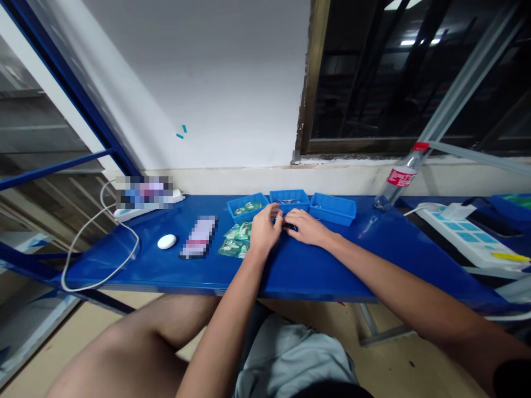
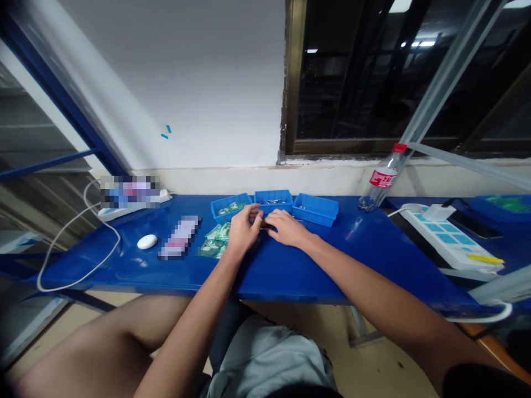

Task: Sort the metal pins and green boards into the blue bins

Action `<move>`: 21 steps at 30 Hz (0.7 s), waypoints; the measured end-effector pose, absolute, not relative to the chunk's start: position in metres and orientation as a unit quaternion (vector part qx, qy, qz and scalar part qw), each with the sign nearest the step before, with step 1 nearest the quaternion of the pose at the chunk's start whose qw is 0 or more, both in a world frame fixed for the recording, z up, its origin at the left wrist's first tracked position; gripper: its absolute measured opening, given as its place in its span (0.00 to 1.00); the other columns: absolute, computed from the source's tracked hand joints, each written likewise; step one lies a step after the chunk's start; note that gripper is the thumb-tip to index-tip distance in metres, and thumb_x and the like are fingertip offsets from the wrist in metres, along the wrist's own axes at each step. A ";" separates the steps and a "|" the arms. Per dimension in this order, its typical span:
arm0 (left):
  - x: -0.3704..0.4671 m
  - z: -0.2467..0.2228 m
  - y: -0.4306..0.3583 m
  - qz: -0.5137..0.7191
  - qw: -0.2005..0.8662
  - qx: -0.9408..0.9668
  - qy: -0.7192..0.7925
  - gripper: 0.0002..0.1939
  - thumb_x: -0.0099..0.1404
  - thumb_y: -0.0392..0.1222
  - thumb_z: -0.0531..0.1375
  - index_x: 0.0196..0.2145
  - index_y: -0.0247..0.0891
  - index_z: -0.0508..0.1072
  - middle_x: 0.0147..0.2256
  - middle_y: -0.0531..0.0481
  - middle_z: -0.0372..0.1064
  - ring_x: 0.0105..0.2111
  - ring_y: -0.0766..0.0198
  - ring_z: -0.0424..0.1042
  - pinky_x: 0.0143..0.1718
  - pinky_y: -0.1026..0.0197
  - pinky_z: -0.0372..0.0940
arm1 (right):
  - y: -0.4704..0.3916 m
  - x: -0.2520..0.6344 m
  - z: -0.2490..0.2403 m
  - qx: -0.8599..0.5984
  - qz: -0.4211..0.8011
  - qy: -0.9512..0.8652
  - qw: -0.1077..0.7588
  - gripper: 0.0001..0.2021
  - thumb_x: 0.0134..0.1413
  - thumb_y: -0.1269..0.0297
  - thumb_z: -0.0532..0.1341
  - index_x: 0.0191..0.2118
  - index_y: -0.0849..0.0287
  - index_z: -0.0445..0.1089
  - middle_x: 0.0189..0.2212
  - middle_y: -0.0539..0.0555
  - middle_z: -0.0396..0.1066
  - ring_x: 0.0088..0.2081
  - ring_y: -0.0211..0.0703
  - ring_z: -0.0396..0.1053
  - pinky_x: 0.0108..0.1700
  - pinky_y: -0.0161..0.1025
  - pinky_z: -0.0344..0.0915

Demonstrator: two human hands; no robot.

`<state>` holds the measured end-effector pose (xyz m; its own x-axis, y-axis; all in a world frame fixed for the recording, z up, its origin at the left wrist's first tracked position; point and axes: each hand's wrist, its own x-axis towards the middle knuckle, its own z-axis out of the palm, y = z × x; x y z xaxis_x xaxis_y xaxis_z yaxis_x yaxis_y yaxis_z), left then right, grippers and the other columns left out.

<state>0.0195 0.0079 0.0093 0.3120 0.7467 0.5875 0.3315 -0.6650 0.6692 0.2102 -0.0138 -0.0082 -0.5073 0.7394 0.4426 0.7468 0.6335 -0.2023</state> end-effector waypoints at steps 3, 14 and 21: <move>0.019 0.010 0.007 0.473 0.218 0.781 0.344 0.14 0.72 0.35 0.59 0.54 0.39 0.75 0.45 0.44 0.81 0.43 0.56 0.81 0.49 0.55 0.75 | -0.014 0.211 -0.006 -0.437 -0.023 -0.863 0.251 0.05 0.61 0.71 0.65 0.41 0.56 0.75 0.40 0.58 0.78 0.49 0.56 0.71 0.51 0.51 0.66; 0.019 0.011 0.006 0.456 0.206 0.793 0.347 0.13 0.73 0.37 0.59 0.53 0.38 0.76 0.45 0.44 0.81 0.43 0.57 0.81 0.49 0.56 0.75 | -0.020 0.215 -0.005 -0.412 -0.050 -0.843 0.341 0.10 0.68 0.70 0.59 0.49 0.57 0.77 0.43 0.60 0.78 0.49 0.54 0.72 0.53 0.52 0.71; 0.020 0.016 0.001 0.398 0.232 0.806 0.372 0.13 0.75 0.42 0.58 0.52 0.39 0.78 0.34 0.49 0.82 0.33 0.58 0.82 0.40 0.59 0.74 | -0.031 0.214 0.006 -0.476 0.014 -0.746 0.465 0.08 0.67 0.63 0.63 0.47 0.53 0.80 0.39 0.53 0.82 0.37 0.47 0.77 0.44 0.44 0.74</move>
